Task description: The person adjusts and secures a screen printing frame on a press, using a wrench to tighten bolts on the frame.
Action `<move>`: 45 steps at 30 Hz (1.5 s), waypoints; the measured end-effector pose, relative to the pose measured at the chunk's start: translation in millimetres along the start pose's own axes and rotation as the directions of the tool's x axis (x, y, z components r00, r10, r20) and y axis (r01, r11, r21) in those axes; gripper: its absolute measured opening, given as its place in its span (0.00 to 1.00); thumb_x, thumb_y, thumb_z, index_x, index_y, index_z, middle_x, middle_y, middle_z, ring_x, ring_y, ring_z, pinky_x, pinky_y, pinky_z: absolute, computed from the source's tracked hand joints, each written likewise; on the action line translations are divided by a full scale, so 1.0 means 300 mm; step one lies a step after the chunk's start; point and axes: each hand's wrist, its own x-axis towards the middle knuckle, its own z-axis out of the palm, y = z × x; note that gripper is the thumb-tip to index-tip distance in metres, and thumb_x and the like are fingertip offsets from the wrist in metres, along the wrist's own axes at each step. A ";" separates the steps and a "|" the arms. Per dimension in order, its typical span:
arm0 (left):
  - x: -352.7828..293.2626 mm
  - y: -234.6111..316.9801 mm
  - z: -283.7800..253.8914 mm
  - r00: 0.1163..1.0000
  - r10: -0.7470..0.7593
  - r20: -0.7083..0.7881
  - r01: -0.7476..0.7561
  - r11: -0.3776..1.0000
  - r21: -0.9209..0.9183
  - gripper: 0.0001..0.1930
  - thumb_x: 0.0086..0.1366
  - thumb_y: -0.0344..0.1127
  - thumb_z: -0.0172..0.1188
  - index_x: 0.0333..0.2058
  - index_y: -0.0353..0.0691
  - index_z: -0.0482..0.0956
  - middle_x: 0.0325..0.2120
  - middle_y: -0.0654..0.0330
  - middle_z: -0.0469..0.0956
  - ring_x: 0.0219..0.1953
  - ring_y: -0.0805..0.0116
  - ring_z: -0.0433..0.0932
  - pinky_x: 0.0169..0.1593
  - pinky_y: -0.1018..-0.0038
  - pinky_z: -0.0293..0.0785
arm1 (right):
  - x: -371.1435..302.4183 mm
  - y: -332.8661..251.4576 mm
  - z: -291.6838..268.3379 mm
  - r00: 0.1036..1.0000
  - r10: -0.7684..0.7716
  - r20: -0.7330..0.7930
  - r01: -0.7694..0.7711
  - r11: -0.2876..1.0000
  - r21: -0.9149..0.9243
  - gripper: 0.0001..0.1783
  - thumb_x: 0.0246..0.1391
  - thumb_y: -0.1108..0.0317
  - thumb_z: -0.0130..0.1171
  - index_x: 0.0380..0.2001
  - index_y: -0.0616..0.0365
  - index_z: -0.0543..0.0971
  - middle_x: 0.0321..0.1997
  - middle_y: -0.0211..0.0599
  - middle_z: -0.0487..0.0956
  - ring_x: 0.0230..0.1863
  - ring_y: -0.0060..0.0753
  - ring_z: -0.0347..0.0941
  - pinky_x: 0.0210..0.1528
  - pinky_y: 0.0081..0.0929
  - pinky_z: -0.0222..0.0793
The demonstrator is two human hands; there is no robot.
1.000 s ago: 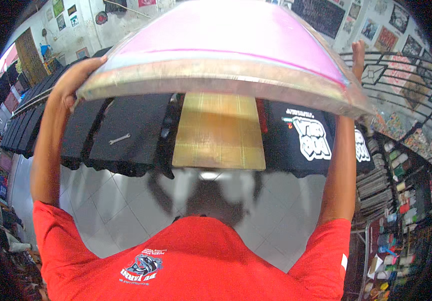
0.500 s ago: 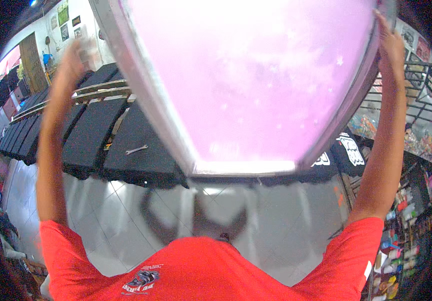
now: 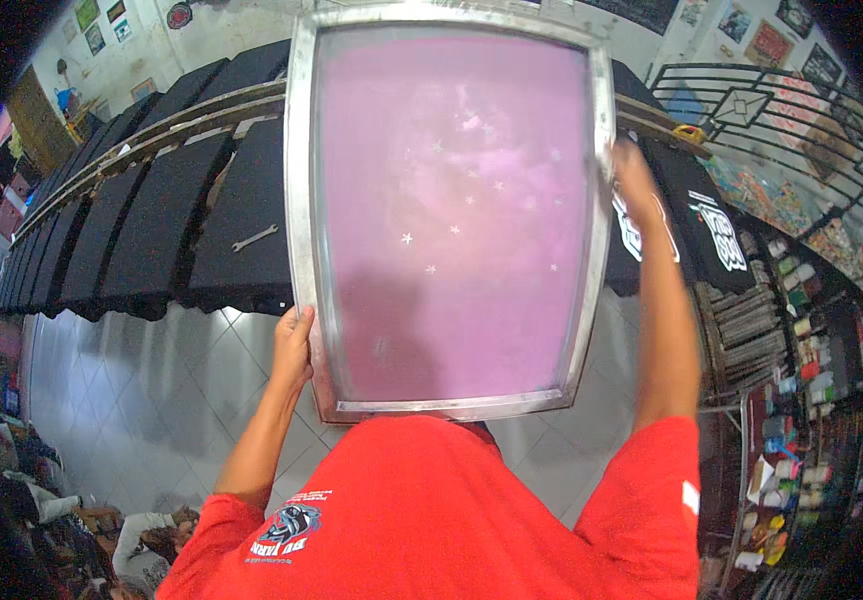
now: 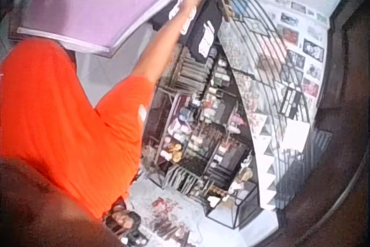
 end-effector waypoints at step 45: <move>0.970 -0.237 0.144 0.862 -0.487 -0.139 0.504 0.800 0.326 0.20 0.64 0.39 0.54 0.46 0.27 0.69 0.38 0.51 0.77 0.36 0.68 0.78 0.40 0.74 0.74 | 0.318 0.789 0.260 0.797 0.530 0.291 -0.570 0.818 0.073 0.33 0.52 0.57 0.59 0.54 0.69 0.64 0.48 0.48 0.74 0.47 0.33 0.72 0.49 0.28 0.66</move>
